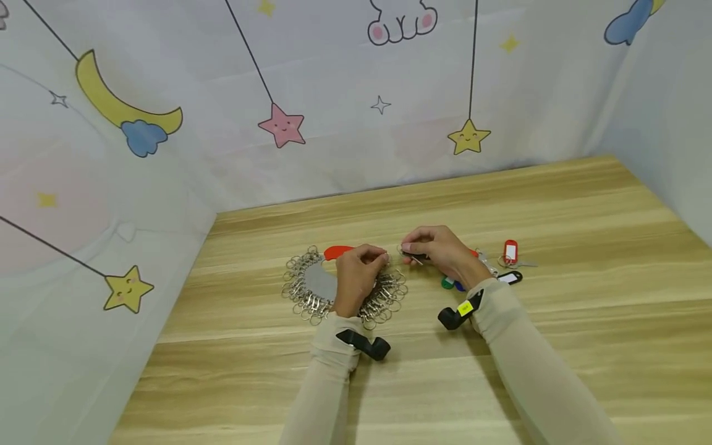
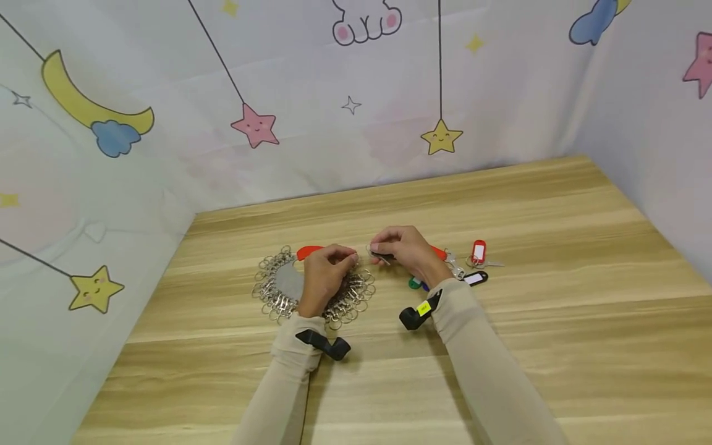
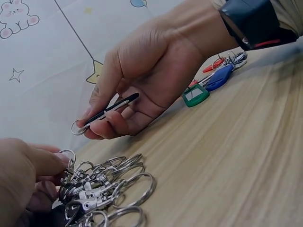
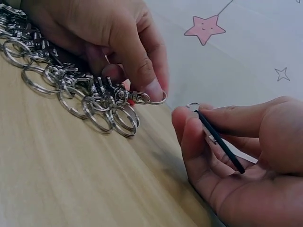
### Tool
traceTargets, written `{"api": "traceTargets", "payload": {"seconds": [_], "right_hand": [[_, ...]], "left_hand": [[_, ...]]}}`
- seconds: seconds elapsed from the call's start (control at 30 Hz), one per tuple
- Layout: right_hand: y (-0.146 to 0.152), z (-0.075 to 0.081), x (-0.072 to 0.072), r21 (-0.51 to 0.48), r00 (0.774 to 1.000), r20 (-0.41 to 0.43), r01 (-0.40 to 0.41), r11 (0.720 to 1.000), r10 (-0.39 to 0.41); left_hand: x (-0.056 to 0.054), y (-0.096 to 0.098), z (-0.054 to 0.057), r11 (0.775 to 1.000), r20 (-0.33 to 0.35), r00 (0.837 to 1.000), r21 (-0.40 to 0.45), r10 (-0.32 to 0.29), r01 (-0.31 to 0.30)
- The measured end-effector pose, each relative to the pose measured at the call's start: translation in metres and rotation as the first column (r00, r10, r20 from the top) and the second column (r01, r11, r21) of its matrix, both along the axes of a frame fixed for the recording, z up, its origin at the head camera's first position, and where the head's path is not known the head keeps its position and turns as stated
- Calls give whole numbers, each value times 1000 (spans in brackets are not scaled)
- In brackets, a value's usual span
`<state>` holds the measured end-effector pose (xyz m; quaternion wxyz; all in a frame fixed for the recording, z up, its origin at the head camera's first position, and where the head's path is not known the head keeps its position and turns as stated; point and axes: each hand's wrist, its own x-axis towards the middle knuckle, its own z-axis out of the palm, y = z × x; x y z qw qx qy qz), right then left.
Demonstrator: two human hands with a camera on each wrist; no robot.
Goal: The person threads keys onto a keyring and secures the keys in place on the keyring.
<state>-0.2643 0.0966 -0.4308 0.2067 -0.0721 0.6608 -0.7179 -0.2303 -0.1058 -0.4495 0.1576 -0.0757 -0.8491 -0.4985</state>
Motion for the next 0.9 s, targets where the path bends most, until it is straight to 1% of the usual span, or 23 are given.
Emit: {"api": "traceTargets", "payload": {"seconds": [0.17,0.33,0.43,0.6,0.67,0.77,0.9], "right_hand": [[3,-4,-1,-21,999,-4,-33,999,33],[3,-5,-2,-50,997,-44,-61,997,59],[3,-5,-1,-60,997,-57,-58,997,54],[1,-9,-1,-59,997,-65,-51,997,47],[1,-11,-1,-64,997,-67,-53,997,49],[2,-11,-2,-72,997,-69,-51,996,46],[3,-9,-1,-80,997,-67,-46,996,41]], "left_hand": [[1,2,-1,1000,-15,1000,-19,-7,7],[0,0,-2,1000,-47,999,-13,22,-23],[-1,-1,-3,999,-65,997,-13,34,-35],[-1,-2,-4,999,-143,990,-35,2,-8],[0,-2,-4,999,-157,988,-43,-9,2],[1,-1,-3,999,-144,990,-49,-11,4],[1,0,-1,998,-108,994,-64,9,-16]]}}
